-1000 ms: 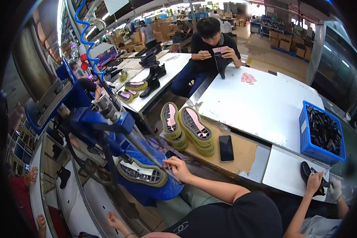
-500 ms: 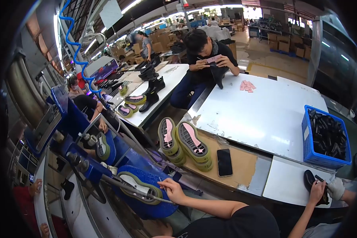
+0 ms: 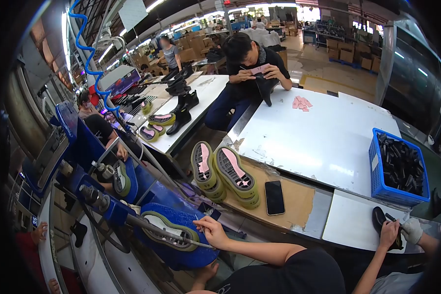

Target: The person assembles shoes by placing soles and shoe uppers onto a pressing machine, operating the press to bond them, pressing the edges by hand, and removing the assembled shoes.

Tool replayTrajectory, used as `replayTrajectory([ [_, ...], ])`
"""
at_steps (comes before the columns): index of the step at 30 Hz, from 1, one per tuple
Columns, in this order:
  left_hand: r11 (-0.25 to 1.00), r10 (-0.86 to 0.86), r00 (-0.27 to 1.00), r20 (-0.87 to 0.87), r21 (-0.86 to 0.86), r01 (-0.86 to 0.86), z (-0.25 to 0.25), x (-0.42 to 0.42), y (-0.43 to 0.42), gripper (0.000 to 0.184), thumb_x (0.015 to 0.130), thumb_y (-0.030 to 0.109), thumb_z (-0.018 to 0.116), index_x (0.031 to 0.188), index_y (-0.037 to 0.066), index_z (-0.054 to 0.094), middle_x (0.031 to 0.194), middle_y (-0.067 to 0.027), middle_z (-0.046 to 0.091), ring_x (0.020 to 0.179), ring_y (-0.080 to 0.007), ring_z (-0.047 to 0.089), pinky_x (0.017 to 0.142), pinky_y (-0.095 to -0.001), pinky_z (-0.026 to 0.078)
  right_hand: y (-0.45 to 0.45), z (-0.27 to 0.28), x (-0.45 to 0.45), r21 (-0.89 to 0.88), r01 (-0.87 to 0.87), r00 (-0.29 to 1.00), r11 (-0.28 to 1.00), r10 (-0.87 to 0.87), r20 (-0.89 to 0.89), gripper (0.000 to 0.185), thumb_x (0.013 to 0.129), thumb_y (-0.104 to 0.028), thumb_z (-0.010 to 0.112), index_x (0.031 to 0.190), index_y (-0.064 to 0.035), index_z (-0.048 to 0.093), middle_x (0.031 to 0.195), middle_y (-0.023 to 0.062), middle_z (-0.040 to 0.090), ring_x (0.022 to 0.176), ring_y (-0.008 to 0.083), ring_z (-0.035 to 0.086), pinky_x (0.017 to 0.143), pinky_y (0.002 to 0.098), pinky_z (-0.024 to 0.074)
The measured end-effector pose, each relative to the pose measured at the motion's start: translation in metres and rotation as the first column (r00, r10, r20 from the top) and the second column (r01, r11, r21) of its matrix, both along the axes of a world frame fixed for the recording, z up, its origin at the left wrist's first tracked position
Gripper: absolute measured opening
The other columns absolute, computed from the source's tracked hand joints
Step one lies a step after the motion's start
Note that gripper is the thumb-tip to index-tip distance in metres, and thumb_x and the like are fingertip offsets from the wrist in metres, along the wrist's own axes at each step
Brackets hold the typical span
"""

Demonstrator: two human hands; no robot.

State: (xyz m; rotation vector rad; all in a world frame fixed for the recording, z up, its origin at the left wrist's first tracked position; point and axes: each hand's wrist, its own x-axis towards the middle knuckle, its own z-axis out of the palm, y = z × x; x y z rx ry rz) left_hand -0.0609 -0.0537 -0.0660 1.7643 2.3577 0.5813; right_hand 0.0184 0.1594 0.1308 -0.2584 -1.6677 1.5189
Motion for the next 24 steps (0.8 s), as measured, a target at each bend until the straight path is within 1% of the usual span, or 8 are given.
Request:
replayTrajectory([
  [5,1.0,-0.024,0.999,0.043,-0.004,0.024,-0.058,-0.007,0.035,0.042,0.081,0.034,0.062,0.112,0.007,0.067,0.116,-0.0197,0.062,0.112,-0.0371,0.055,0.101,-0.0475,0.038,0.001,-0.001,-0.002,-0.021,-0.019,1.0,1.0,0.019,0.005,0.039,0.086,0.015,0.038,0.112,0.003,0.064,0.1,0.0107,0.057,0.085,0.0169,0.061,0.078,0.0264,0.0514],
  [7,0.952,-0.041,0.991,-0.124,-0.305,0.001,-0.093,-0.005,0.042,0.045,0.079,0.035,0.062,0.112,0.005,0.067,0.117,-0.02,0.061,0.114,-0.0373,0.053,0.102,-0.0485,0.037,0.002,0.0,-0.002,-0.014,0.001,1.0,1.0,-0.001,-0.003,0.039,0.086,0.015,0.038,0.113,0.0033,0.063,0.1,0.0107,0.057,0.085,0.0168,0.061,0.077,0.0261,0.0515],
  [8,0.952,-0.043,0.992,-0.122,-0.307,0.003,-0.09,0.001,0.048,0.045,0.079,0.035,0.062,0.112,0.005,0.067,0.117,-0.02,0.061,0.114,-0.0373,0.053,0.102,-0.0485,0.037,0.003,-0.002,-0.002,-0.012,-0.007,1.0,1.0,0.007,-0.01,0.038,0.086,0.015,0.038,0.113,0.0033,0.063,0.1,0.0108,0.057,0.086,0.0168,0.062,0.078,0.026,0.0517],
  [10,0.763,0.069,0.998,0.008,-0.644,-0.048,-0.071,0.008,0.066,0.047,0.077,0.037,0.064,0.112,0.006,0.067,0.119,-0.0204,0.061,0.116,-0.0377,0.052,0.102,-0.0495,0.036,0.003,-0.001,-0.002,-0.008,0.002,1.0,1.0,-0.002,-0.001,0.038,0.086,0.015,0.039,0.113,0.0033,0.063,0.1,0.0107,0.057,0.086,0.0168,0.062,0.077,0.0259,0.0517],
  [11,0.763,0.065,0.998,0.009,-0.644,-0.044,-0.068,0.008,0.064,0.047,0.077,0.037,0.064,0.112,0.006,0.067,0.119,-0.0204,0.061,0.116,-0.0377,0.052,0.102,-0.0495,0.036,0.003,0.0,-0.002,0.001,0.007,1.0,1.0,-0.007,0.007,0.037,0.087,0.014,0.039,0.113,0.0032,0.063,0.1,0.0107,0.057,0.086,0.0167,0.062,0.077,0.0258,0.0518],
  [16,0.99,0.074,0.997,-0.007,-0.116,-0.074,-0.052,0.003,0.053,0.049,0.075,0.038,0.065,0.114,0.008,0.065,0.121,-0.0209,0.059,0.116,-0.0385,0.052,0.102,-0.0502,0.036,0.004,0.0,-0.003,-0.014,0.012,1.0,1.0,-0.012,0.007,0.035,0.087,0.013,0.04,0.112,0.0036,0.064,0.1,0.0105,0.057,0.086,0.0166,0.062,0.077,0.0258,0.0518],
  [19,0.998,0.048,0.998,-0.028,-0.031,-0.049,-0.023,0.005,0.055,0.052,0.075,0.038,0.065,0.118,0.009,0.062,0.123,-0.0211,0.058,0.115,-0.0392,0.052,0.103,-0.05,0.036,0.005,-0.001,-0.004,-0.017,0.01,1.0,1.0,-0.01,0.012,0.035,0.087,0.013,0.041,0.111,0.0037,0.064,0.1,0.0105,0.057,0.086,0.0165,0.062,0.077,0.0257,0.0518],
  [24,0.995,0.01,0.999,-0.036,-0.101,-0.014,-0.022,0.006,0.057,0.057,0.075,0.039,0.065,0.123,0.009,0.059,0.126,-0.021,0.056,0.116,-0.0395,0.051,0.104,-0.0497,0.035,0.005,-0.001,-0.004,-0.012,0.022,1.0,1.0,-0.022,0.02,0.035,0.087,0.013,0.04,0.11,0.0038,0.064,0.099,0.0105,0.057,0.085,0.0164,0.062,0.077,0.0258,0.0517],
])
